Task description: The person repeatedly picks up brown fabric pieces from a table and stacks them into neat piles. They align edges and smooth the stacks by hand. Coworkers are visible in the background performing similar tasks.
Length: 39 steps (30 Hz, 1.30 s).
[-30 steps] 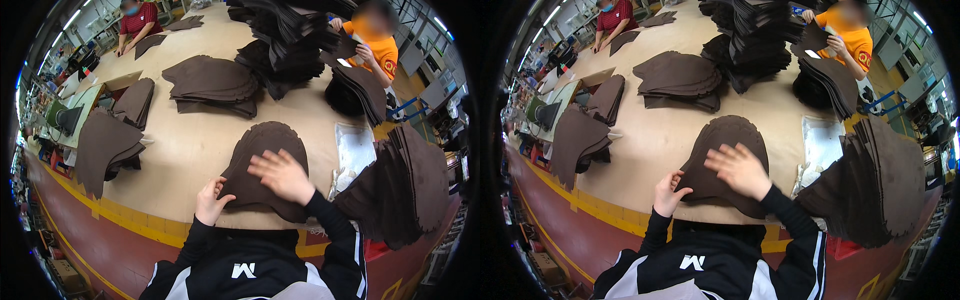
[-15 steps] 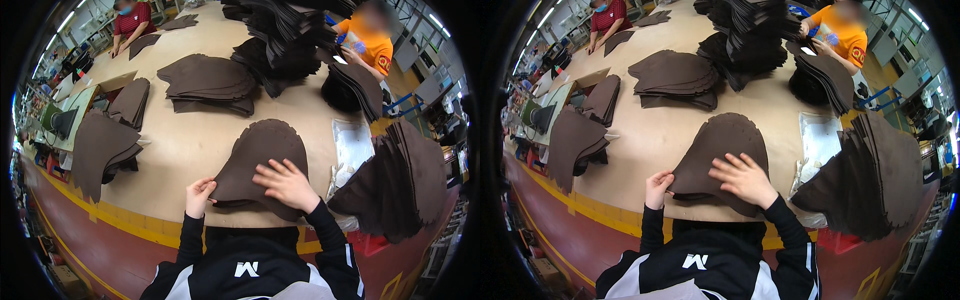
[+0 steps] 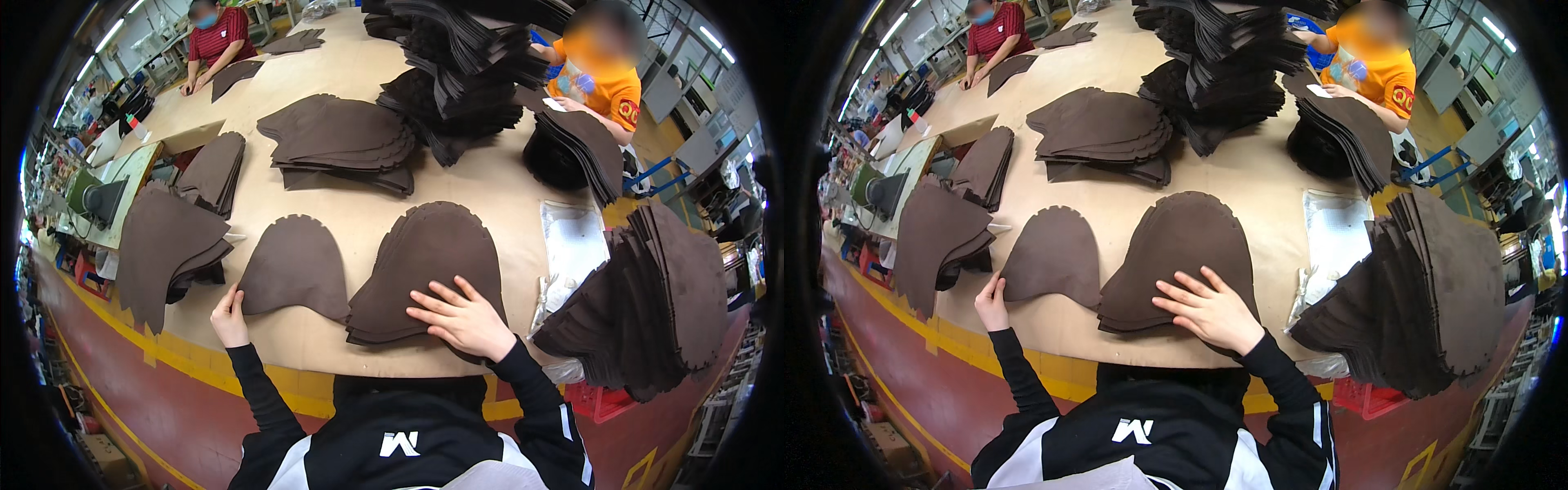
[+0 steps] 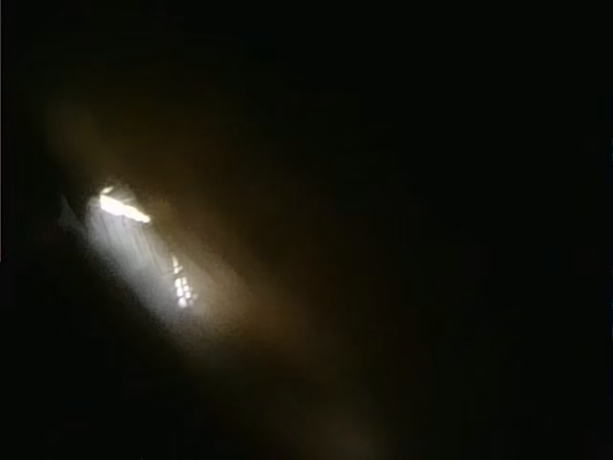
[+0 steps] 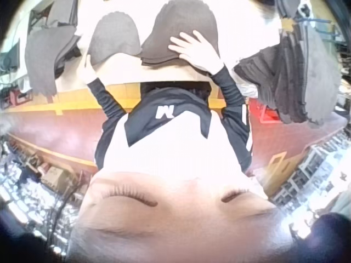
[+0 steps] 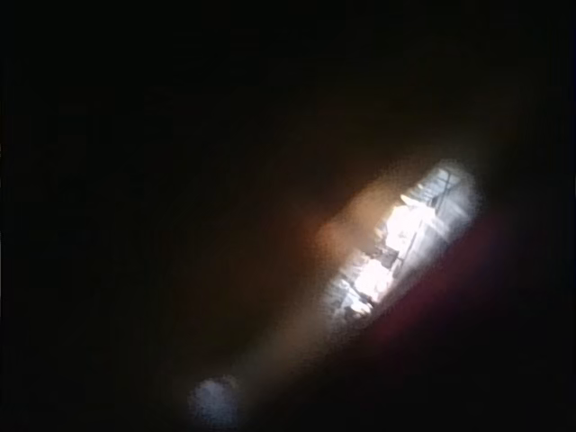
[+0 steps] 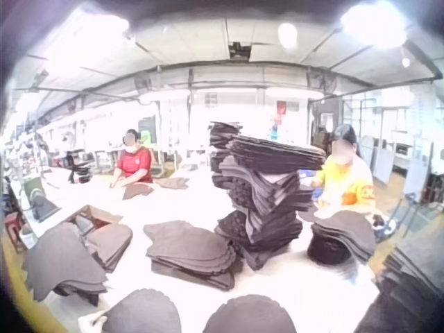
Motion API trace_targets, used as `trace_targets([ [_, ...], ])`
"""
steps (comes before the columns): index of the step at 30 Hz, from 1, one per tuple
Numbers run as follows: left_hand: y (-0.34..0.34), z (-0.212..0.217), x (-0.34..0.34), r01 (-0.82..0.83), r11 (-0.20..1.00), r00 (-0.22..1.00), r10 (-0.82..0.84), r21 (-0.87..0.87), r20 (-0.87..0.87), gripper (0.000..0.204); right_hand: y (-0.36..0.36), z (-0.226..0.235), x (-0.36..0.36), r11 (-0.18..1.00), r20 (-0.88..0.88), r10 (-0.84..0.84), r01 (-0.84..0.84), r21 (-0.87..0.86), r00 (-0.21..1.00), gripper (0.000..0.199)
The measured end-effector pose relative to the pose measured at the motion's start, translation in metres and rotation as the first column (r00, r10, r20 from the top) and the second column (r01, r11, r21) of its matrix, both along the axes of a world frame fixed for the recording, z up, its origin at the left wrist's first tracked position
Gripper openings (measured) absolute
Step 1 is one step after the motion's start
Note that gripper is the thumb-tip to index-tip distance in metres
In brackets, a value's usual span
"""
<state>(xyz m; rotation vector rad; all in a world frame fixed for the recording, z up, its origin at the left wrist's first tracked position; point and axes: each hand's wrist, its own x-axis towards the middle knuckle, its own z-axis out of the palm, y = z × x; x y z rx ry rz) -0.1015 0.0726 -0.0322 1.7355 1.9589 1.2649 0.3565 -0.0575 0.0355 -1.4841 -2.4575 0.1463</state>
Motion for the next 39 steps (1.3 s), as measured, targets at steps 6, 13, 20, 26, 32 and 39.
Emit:
trace_targets([
  [6,-0.026,0.023,0.077,0.238,0.970,0.958,-0.243,0.050,0.150,0.026,0.053,-0.009,0.019,0.993,0.096,-0.093,0.085,0.080,0.991,0.045],
  [13,-0.077,0.037,0.193,0.588,0.806,0.807,-0.590,-0.062,-0.020,0.050,0.099,0.007,0.044,0.859,0.149,-0.491,0.449,0.244,0.859,0.049],
  [20,-0.070,0.036,0.196,0.548,0.820,0.837,-0.540,-0.165,0.093,0.046,0.039,-0.002,-0.022,0.988,0.028,0.130,-0.132,0.075,0.991,0.050],
  [26,-0.070,0.036,0.196,0.561,0.810,0.826,-0.531,-0.173,0.191,0.039,0.102,-0.014,0.038,0.963,0.040,-0.269,0.267,0.044,0.962,0.046],
  [32,-0.075,0.033,0.194,0.531,0.833,0.836,-0.483,-0.156,0.260,0.036,0.080,0.004,0.018,0.921,0.022,-0.273,0.255,0.293,0.962,0.050],
  [39,-0.063,0.026,0.192,0.578,0.790,0.803,-0.503,-0.206,0.320,0.036,0.071,-0.008,-0.002,0.985,-0.017,-0.130,0.132,0.108,0.991,0.038],
])
